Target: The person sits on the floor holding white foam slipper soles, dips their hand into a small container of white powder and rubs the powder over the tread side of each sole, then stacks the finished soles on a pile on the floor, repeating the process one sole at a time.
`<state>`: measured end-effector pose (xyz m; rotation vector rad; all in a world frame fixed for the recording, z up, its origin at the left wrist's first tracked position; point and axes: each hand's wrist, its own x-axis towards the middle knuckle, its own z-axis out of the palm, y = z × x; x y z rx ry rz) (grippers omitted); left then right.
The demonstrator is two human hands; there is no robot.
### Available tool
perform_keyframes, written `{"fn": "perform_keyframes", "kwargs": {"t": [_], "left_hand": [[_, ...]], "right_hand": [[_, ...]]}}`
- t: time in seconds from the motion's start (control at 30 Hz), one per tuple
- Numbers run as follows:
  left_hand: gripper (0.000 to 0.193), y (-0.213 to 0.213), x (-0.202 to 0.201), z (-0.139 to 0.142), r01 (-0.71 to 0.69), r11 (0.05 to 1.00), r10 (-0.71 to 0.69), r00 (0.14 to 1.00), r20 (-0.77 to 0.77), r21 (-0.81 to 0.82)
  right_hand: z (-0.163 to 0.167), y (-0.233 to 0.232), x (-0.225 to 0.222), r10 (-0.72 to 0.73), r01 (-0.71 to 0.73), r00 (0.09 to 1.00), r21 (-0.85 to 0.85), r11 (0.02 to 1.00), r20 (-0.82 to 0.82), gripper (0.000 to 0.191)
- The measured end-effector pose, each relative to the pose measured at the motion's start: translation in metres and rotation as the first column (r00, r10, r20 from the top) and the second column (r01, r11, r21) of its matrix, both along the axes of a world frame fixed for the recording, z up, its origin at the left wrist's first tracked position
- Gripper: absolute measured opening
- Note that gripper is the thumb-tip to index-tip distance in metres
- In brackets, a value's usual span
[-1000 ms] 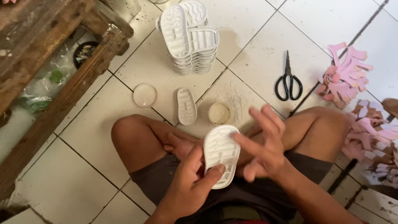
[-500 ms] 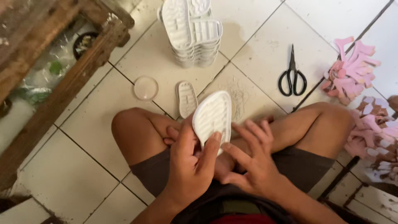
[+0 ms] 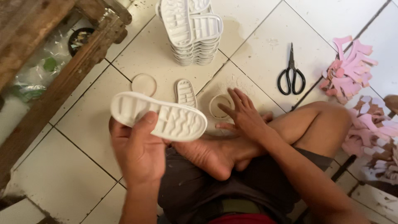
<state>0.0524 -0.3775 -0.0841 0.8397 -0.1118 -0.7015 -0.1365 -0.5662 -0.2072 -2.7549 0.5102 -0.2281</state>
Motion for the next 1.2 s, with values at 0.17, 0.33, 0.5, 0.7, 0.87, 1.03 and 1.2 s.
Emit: {"fn": "perform_keyframes", "kwargs": {"t": [0.17,0.33,0.5,0.7,0.87,1.03,1.2], "left_hand": [[0.042,0.005,-0.019,-0.023,0.292,0.936,-0.279,0.956,-0.09,0.196],[0.043,0.007,-0.032,-0.027,0.43,0.888,-0.398,0.895,-0.2,0.161],[0.046,0.015,-0.043,-0.009,0.558,0.742,-0.64,0.755,0.143,0.373],[0.054,0.013,-0.054,0.02,0.701,0.616,-0.755,0.656,0.014,0.359],[0.05,0.005,-0.056,0.029,0.571,0.667,-0.737,0.599,0.313,0.478],[0.051,-0.003,-0.057,0.032,0.331,0.763,-0.639,0.511,0.574,0.554],[0.048,-0.007,-0.057,0.037,0.286,0.804,-0.588,0.515,0.623,0.522]], "right_hand": [[-0.007,-0.005,0.002,0.006,0.002,0.996,-0.086,0.996,0.092,0.059],[0.004,-0.002,-0.026,0.022,-0.021,0.989,-0.006,1.0,0.144,0.042],[0.042,0.033,-0.053,0.001,-0.071,0.885,0.132,0.989,0.465,0.056],[0.063,0.051,-0.045,0.024,-0.025,0.726,-0.008,1.0,0.687,0.094],[0.077,0.059,-0.039,0.094,-0.159,0.692,0.024,0.987,0.715,0.099],[0.086,0.069,-0.047,-0.136,0.104,0.825,0.09,0.991,0.548,0.088],[0.074,0.057,-0.052,0.106,0.039,0.64,-0.17,0.985,0.761,0.079]]}}
